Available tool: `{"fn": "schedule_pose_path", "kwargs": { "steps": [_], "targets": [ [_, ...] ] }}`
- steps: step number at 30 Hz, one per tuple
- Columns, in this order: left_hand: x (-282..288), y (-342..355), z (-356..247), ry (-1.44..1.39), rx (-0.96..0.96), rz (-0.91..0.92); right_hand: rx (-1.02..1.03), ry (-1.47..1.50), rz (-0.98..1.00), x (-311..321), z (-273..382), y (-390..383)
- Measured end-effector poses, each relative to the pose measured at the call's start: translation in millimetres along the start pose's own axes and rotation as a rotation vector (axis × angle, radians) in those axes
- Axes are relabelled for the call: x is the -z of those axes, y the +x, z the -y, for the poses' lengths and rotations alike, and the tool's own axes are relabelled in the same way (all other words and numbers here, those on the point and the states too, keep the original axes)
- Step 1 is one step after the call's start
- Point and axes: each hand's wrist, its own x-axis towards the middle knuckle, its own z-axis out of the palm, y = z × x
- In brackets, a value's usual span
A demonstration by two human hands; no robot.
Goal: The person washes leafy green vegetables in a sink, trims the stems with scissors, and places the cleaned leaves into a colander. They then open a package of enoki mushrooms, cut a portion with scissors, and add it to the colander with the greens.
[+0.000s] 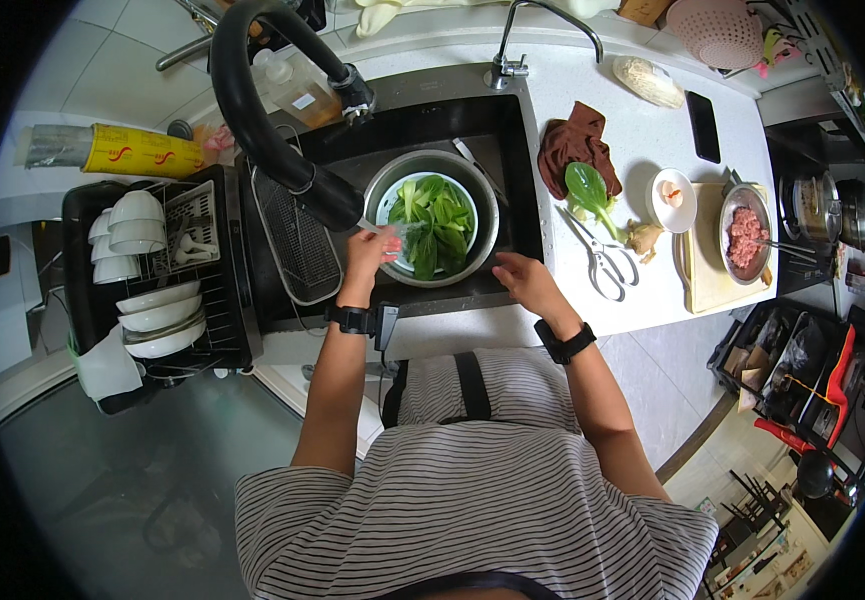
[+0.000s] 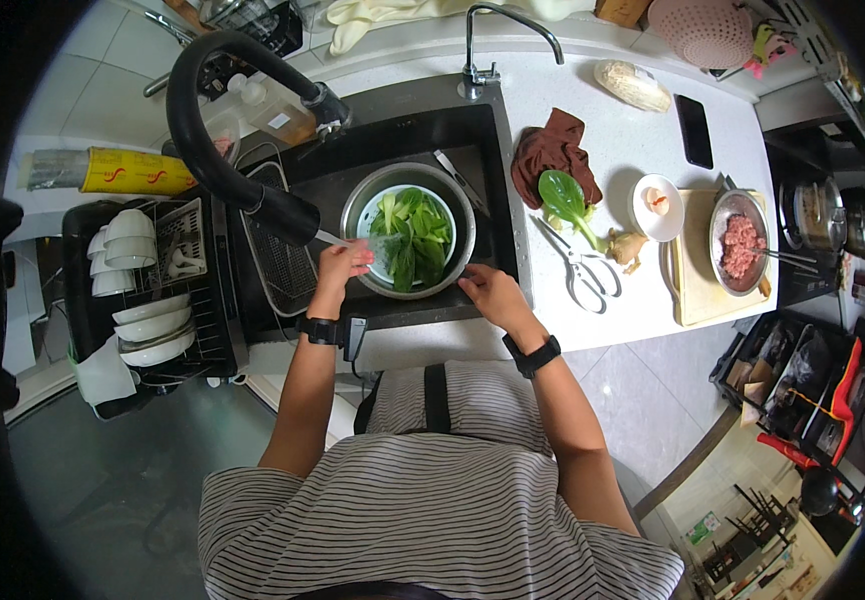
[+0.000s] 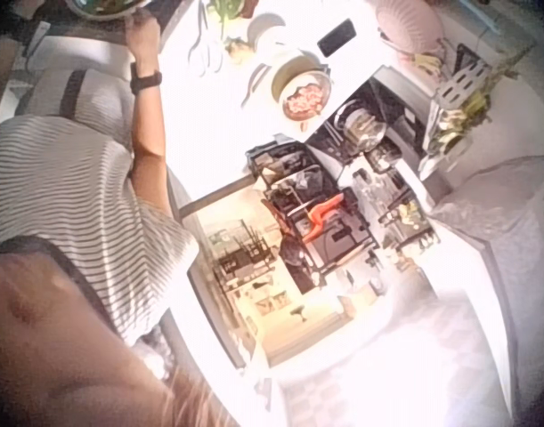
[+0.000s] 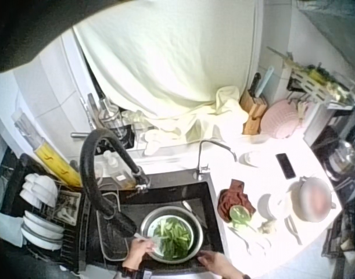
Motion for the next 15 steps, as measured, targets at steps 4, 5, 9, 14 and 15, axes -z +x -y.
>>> {"fn": "schedule_pose_path", "kwargs": {
  "steps": [4,5,9,14,15],
  "targets": [
    [-0.2,-1.0,1.6,0.001,0.012,-0.009,-0.013,-0.019,0.003,-0.8,1.0,0.4],
    [0.3,-0.6,2.4,0.0,0.014,-0.011,-0.036,-0.019,0.009,-0.9,1.4,0.4],
    [-1.2,4.6,12.7,0.02,0.019,-0.026,-0.017,-0.042,0.01,-1.6,3.2,0.1],
    [-36.1,19.4,49.7,0.541,-0.163,0.228,-0.049,-0.017,0.027,-3.2,5.6,1.1],
    [-48.7,22.5,59.8,0.614,-0.221,0.347,-0.031,-0.037,0.024,-3.4,6.0,1.5]
  ]
}}
